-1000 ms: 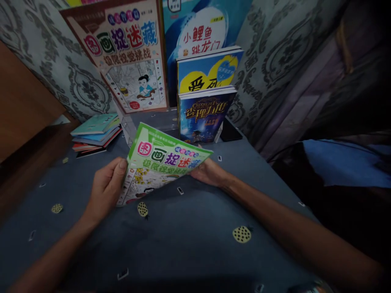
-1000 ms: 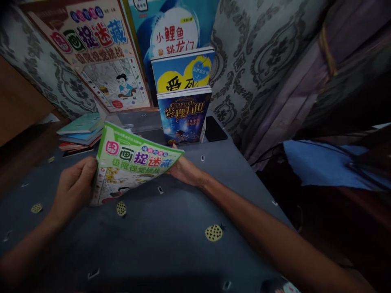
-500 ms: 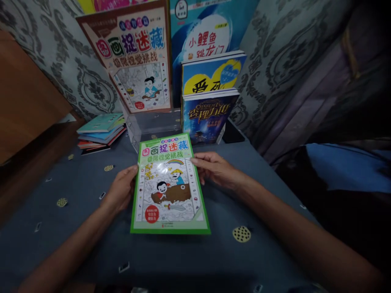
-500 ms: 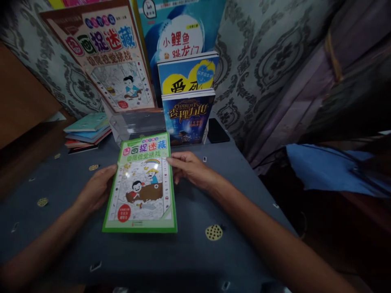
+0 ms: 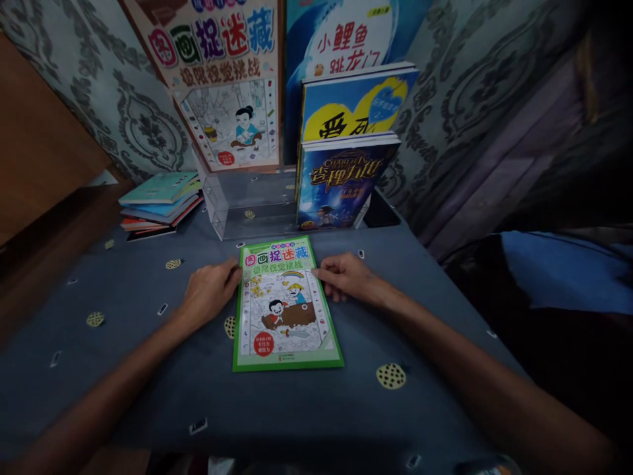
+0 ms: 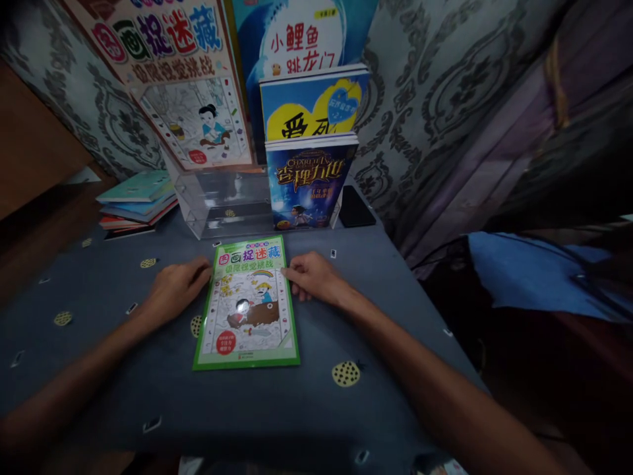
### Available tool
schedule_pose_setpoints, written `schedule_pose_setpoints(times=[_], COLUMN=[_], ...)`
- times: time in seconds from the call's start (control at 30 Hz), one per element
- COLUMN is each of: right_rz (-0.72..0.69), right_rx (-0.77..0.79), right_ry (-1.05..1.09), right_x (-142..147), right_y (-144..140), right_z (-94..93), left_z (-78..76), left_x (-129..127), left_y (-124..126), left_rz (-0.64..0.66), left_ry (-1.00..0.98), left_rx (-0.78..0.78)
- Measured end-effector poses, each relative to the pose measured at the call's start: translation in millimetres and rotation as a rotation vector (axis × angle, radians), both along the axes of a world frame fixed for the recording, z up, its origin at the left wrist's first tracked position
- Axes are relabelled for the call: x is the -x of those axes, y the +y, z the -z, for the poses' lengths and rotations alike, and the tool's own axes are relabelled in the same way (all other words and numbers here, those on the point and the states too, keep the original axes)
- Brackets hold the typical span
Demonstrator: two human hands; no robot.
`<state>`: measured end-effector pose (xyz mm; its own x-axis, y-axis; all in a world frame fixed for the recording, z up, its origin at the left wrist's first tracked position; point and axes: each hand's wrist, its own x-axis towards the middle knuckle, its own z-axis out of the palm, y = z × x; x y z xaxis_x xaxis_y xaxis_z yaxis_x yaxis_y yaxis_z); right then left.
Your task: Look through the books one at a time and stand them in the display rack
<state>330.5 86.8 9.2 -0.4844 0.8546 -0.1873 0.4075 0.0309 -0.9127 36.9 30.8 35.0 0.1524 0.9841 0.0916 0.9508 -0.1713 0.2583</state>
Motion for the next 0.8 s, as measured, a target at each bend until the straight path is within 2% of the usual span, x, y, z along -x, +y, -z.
schedule_pose_setpoints(times=[0.13, 0.2, 0.27, 0.37, 0.5, 0.63, 0.8], right_rz=[0.085, -0.005, -0.145, -0.318, -0.362, -0.331, -0.170], right_rx=[-0.543, -0.657, -0.747, -0.787, -0.750, -0.742, -0.697], right_ry=[-0.327, -0.330, -0.237, -0.148, -0.146, -0.195, -0.319], right_x=[16.1, 38.1, 65.3, 101.6, 118.6, 99.1, 48.3], right_y=[-6.2, -10.0, -11.9, -9.2, -1.1, 7.7, 22.5], right_z=[-10.7, -15.5, -17.5, -14.3, -3.3, 9.1, 23.9], left_z=[10.8, 18.8, 25.9, 32.9, 36.3, 35.7, 33.6], left_x=[-5.1, -5.5, -4.4, -1.0, 2.5, 2.3, 1.5], left_y=[7.0, 9.5, 10.1, 8.5, 7.1, 9.1, 11.9], left_rz=[0.108, 0.142, 0.154, 0.173, 0.199, 0.210, 0.217], left_ry=[0.055, 0.036, 0.020, -0.006, -0.031, -0.029, -0.001], left_rx=[-0.170, -0.188, -0.189, -0.198, -0.205, -0.213, -0.203])
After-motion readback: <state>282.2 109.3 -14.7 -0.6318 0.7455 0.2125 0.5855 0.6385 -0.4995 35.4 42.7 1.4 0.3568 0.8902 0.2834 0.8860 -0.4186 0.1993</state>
